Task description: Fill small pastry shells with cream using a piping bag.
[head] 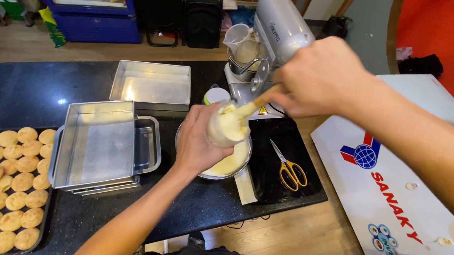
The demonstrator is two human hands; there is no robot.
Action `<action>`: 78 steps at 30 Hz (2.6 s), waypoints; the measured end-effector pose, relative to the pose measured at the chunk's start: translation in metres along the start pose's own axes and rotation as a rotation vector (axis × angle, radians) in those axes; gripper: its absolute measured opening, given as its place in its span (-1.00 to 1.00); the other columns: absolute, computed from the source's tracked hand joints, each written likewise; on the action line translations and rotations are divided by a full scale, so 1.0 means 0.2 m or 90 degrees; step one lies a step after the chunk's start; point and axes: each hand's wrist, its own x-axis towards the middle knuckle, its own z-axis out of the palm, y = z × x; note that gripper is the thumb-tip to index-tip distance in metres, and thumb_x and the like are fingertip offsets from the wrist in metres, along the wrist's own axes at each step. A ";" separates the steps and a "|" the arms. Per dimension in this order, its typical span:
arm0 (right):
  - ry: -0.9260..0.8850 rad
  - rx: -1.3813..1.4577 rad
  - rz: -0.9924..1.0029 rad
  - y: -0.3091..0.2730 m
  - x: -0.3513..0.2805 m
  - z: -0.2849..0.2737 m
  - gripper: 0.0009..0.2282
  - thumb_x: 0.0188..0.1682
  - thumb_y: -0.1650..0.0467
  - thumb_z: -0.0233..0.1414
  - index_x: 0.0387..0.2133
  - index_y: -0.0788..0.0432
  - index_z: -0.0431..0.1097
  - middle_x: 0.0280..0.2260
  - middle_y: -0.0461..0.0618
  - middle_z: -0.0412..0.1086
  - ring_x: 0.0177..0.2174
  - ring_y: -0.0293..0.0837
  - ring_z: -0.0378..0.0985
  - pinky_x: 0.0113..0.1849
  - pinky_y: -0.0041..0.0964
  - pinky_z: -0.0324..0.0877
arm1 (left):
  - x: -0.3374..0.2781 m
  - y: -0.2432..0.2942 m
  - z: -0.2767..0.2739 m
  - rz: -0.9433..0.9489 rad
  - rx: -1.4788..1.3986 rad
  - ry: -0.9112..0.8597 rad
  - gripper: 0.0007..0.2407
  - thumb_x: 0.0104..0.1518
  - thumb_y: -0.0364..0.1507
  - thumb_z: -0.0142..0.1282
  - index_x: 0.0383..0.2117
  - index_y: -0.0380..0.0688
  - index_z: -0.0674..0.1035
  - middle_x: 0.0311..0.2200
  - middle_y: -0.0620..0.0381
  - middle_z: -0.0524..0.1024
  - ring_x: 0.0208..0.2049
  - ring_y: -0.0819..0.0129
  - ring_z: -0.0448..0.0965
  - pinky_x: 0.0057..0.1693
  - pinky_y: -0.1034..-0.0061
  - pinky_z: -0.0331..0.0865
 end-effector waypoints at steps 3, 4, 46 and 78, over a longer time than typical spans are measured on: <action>-0.014 -0.050 -0.045 -0.07 -0.01 -0.07 -0.53 -0.02 -0.05 0.04 -0.62 0.03 0.53 -0.73 -0.01 0.40 -0.66 0.04 0.52 -0.55 -0.13 0.43 | -0.04 -0.03 -0.01 -0.023 -0.050 0.021 -0.31 -0.38 -0.41 0.50 0.06 -0.10 0.50 -0.08 -0.02 0.47 -0.02 0.01 0.56 0.08 0.25 0.46; -0.012 -0.050 -0.046 -0.08 -0.02 -0.09 -0.53 -0.02 -0.05 0.04 -0.62 0.03 0.53 -0.73 -0.01 0.40 -0.66 0.04 0.52 -0.55 -0.13 0.43 | -0.04 -0.02 -0.02 -0.023 -0.049 0.022 -0.31 -0.38 -0.41 0.50 0.06 -0.10 0.50 -0.08 -0.02 0.47 -0.02 0.01 0.56 0.08 0.25 0.46; -0.508 0.475 0.292 -0.47 0.08 1.60 -0.31 -0.36 -0.26 0.06 -0.58 0.13 0.64 -0.40 0.02 0.60 -0.26 0.01 0.66 -0.12 -0.14 0.47 | -0.28 -0.22 -0.70 -0.153 -0.140 0.126 -0.32 -0.20 -0.44 0.52 0.13 -0.25 0.40 0.03 0.06 0.53 0.07 0.35 0.57 0.22 0.44 0.46; -0.150 0.655 0.334 0.43 -0.28 1.17 -0.62 -0.01 0.05 0.15 -0.51 0.10 0.60 -0.72 -0.05 0.30 -0.64 -0.14 0.20 -0.51 -0.20 0.06 | 0.09 -0.38 0.00 -0.042 0.195 0.031 -0.19 -0.44 -0.37 0.58 0.15 -0.06 0.46 0.00 0.01 0.34 0.08 0.02 0.38 0.17 0.10 0.27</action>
